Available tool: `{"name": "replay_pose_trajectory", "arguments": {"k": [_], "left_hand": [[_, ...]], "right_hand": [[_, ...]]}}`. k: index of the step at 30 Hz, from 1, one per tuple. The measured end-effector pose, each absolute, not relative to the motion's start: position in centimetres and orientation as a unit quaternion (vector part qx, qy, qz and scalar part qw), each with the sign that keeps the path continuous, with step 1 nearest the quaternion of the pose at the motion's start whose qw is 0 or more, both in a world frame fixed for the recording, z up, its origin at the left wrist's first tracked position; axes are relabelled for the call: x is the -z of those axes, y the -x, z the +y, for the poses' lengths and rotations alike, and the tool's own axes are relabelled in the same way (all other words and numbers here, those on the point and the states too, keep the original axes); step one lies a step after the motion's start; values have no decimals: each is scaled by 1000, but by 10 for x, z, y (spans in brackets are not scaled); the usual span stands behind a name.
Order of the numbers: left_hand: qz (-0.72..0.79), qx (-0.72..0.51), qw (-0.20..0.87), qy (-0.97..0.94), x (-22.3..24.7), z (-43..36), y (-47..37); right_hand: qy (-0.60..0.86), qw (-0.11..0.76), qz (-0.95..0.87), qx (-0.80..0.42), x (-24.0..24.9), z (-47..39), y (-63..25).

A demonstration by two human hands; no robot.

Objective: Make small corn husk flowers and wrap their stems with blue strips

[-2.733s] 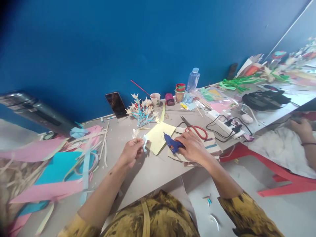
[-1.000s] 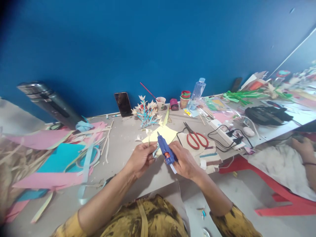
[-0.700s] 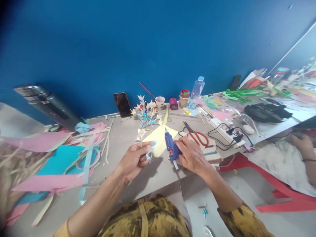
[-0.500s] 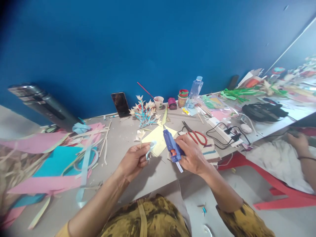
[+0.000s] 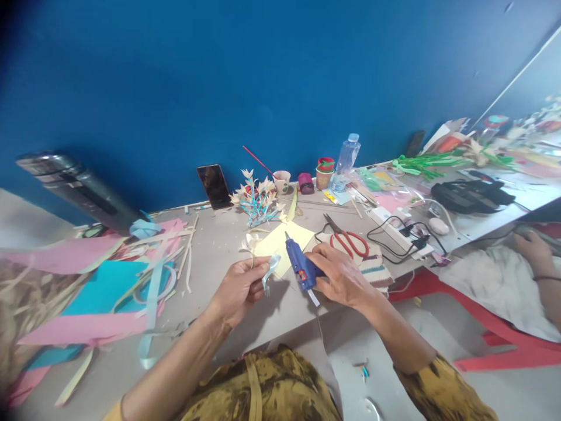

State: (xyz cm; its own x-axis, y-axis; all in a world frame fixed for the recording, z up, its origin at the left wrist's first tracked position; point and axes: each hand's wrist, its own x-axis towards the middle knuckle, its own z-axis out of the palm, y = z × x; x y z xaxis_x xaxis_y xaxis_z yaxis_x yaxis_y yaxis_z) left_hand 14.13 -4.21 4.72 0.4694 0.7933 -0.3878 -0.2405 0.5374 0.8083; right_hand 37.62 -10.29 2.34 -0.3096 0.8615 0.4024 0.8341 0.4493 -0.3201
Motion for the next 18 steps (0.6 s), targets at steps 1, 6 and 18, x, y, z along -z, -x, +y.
{"name": "replay_pose_trajectory", "arguments": {"k": [1, 6, 18], "left_hand": [[396, -329, 783, -350, -46, -41, -142], [382, -330, 789, -349, -45, -42, -146], [360, -337, 805, -330, -45, -43, -135]], "right_hand": [[518, 273, -810, -23, -25, -105, -374], [481, 244, -842, -19, -30, -109, -360], [483, 300, -820, -65, -33, -105, -370]]}}
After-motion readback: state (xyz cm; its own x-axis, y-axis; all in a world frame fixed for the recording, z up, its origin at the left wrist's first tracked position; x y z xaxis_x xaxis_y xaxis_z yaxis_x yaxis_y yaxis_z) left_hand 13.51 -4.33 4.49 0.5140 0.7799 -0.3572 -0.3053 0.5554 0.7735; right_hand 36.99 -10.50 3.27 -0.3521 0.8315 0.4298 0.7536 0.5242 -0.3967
